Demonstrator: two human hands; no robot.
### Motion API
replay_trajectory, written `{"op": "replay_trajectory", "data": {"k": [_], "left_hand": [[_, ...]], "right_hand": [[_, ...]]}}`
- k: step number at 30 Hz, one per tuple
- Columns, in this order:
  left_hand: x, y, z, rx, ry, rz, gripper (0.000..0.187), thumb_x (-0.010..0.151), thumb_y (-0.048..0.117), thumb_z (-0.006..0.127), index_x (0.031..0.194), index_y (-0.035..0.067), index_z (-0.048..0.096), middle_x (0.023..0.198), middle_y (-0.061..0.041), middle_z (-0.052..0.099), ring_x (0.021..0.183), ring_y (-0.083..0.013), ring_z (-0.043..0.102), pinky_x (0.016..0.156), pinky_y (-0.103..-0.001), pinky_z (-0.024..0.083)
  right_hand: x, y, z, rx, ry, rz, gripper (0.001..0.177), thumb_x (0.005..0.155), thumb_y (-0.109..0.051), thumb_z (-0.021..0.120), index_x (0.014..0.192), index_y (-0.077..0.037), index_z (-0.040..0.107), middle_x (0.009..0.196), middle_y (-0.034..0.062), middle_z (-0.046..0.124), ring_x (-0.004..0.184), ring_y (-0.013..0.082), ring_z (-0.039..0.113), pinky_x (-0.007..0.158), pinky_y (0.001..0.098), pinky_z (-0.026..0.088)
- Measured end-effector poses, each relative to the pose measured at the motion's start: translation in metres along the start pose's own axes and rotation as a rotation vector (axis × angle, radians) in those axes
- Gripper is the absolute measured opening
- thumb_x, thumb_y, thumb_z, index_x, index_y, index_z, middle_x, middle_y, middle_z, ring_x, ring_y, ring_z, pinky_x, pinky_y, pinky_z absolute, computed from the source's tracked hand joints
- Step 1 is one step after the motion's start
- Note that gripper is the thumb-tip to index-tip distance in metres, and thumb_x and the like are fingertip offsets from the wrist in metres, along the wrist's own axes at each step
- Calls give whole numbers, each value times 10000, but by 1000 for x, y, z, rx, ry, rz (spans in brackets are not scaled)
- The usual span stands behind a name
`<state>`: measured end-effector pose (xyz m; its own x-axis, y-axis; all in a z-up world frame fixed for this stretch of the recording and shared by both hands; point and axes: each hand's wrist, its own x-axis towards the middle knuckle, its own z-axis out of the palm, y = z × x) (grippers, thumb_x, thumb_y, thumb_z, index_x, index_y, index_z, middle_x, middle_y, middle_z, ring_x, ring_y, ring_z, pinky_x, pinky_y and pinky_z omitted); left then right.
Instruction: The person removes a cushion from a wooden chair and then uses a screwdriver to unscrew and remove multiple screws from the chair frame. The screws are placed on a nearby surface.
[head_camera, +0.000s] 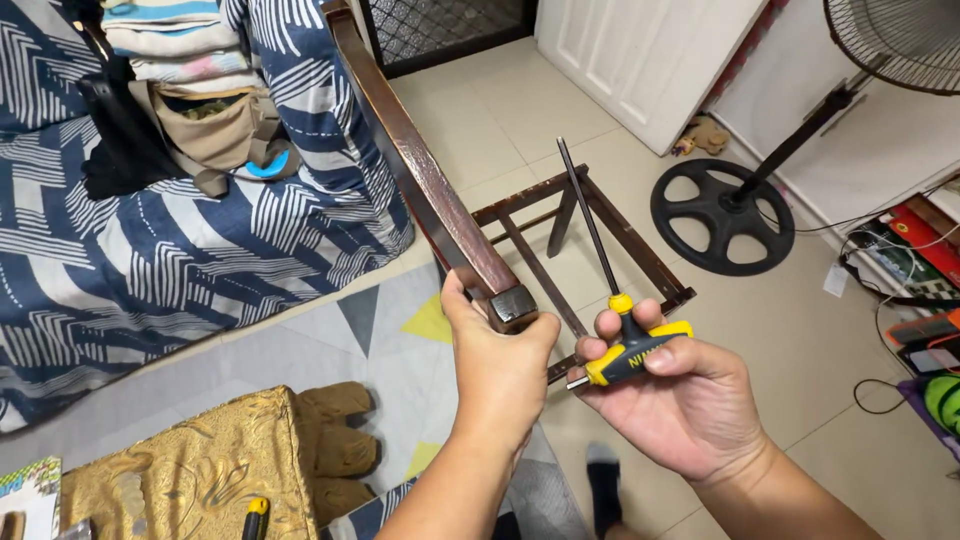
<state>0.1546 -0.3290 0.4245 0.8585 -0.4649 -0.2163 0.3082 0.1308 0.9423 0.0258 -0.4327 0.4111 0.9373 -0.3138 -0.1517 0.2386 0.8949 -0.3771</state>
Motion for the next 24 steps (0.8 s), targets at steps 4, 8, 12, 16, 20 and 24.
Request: {"op": "replay_trajectory", "data": {"k": [4,8,12,16,20,24], "left_hand": [[-14,-9,-1,62,15,-33,700,724,-18,675,1330,114,350,1054,-69,629,910,-149,625,763,-295,547],[-29,-22,-1,117,34,-24,723,720,0,687,1334,125,326,1027,-59,616,886,-140,605,748,-293,540],[-19,-33,-4,178,30,119,724,731,32,746,1337,76,353,975,-68,628,860,-153,606,747,-300,532],[-27,-41,-20,336,52,131,734,747,102,837,1382,77,469,1022,-105,705,919,-159,675,812,-298,554],[-56,-56,-28,391,39,305,791,861,28,753,1544,87,357,1346,-147,697,1183,-185,685,991,-309,526],[-76,-69,-31,518,80,165,829,838,-2,595,1594,178,307,1304,-147,692,1097,-210,718,923,-311,548]], "right_hand": [[-8,-2,0,-9,5,12,273,752,-19,669,1005,-106,718,1083,96,646,1027,287,579,1004,467,431],[-19,-6,0,-29,-78,55,244,800,-10,670,1020,-105,718,1100,92,641,1046,282,571,1018,468,436],[-32,-12,-2,-92,-65,89,260,826,-2,653,1064,-92,707,1090,97,640,1053,290,572,1005,467,443],[-55,-15,-12,-196,44,82,337,824,-13,626,1143,-79,715,1054,110,639,1025,277,580,981,437,453],[-88,-14,-31,-244,86,117,335,820,37,593,1111,-81,711,1076,105,659,1045,268,609,1015,476,470],[-112,-5,-45,-325,64,158,269,827,81,580,1037,-43,691,1116,130,680,1083,283,639,1040,491,485]]}}
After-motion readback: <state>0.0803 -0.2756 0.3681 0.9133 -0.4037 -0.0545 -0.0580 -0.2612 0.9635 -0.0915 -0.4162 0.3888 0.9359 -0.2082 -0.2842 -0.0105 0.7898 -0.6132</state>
